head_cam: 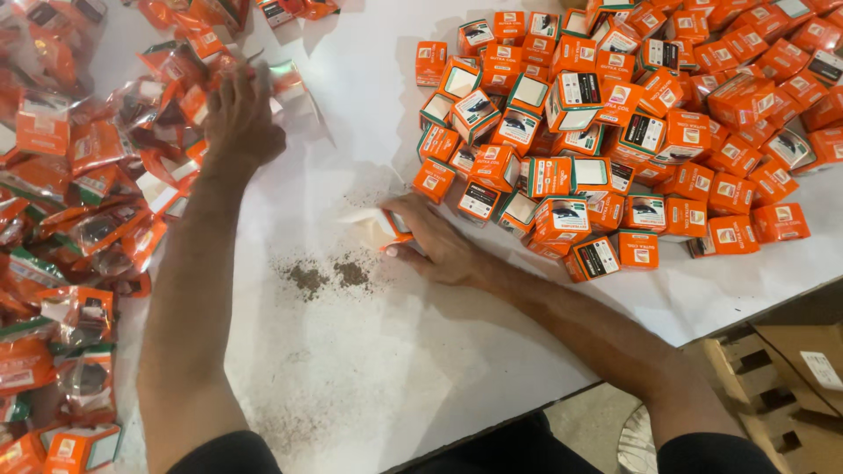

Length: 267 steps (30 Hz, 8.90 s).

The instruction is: The person picks up small orange product boxes from a pile on the table, opens a box, places a plastic-wrapped item inside, folds the flaps closed, and sets the finished box aside, repeating this packing cycle one box at a time.

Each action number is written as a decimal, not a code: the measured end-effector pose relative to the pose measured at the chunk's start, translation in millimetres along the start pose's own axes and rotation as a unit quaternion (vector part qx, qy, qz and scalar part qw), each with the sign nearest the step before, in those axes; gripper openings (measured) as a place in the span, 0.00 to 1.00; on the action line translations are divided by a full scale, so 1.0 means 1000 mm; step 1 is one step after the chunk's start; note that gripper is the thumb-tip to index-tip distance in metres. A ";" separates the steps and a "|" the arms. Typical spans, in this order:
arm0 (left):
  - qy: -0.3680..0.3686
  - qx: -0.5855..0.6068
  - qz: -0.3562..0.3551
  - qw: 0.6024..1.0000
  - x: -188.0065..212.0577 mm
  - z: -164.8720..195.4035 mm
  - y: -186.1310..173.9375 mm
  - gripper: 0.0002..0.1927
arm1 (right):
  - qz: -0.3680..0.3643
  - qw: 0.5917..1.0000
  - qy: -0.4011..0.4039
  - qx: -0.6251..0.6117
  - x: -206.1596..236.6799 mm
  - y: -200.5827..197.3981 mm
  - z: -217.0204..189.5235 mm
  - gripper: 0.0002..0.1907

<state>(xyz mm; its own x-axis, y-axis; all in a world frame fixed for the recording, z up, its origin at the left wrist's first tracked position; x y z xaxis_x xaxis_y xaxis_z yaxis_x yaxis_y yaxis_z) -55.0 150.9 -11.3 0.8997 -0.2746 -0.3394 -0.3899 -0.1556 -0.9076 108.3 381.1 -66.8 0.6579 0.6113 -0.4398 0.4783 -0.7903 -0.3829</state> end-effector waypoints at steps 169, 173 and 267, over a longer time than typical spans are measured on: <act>-0.047 0.460 0.089 0.882 0.232 0.148 -0.072 0.17 | 0.003 0.996 0.005 0.085 0.067 0.039 -0.043 0.25; 0.060 0.427 0.103 0.896 0.250 0.161 -0.090 0.22 | 0.038 0.995 0.080 0.035 0.071 0.037 -0.028 0.27; -0.052 0.246 0.023 0.968 0.206 0.155 -0.067 0.11 | 0.050 0.994 0.096 0.026 0.054 0.031 -0.015 0.33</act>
<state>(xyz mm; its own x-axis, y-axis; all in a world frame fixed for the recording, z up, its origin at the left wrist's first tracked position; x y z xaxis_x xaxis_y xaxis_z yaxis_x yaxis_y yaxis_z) 187.3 251.7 -58.9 0.9085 -0.1704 -0.3816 -0.3119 0.3311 -0.8906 167.2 388.6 -90.1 0.8024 0.5064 -0.3158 0.3775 -0.8405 -0.3886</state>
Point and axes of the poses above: each hand's wrist, its own x-axis away from the middle knuckle, its own y-axis out of the palm, z = x × y, the point moved 8 cm from there along -x, towards the middle knuckle, and after that the axes turned 13 degrees about -x, right-handed, at the moved point
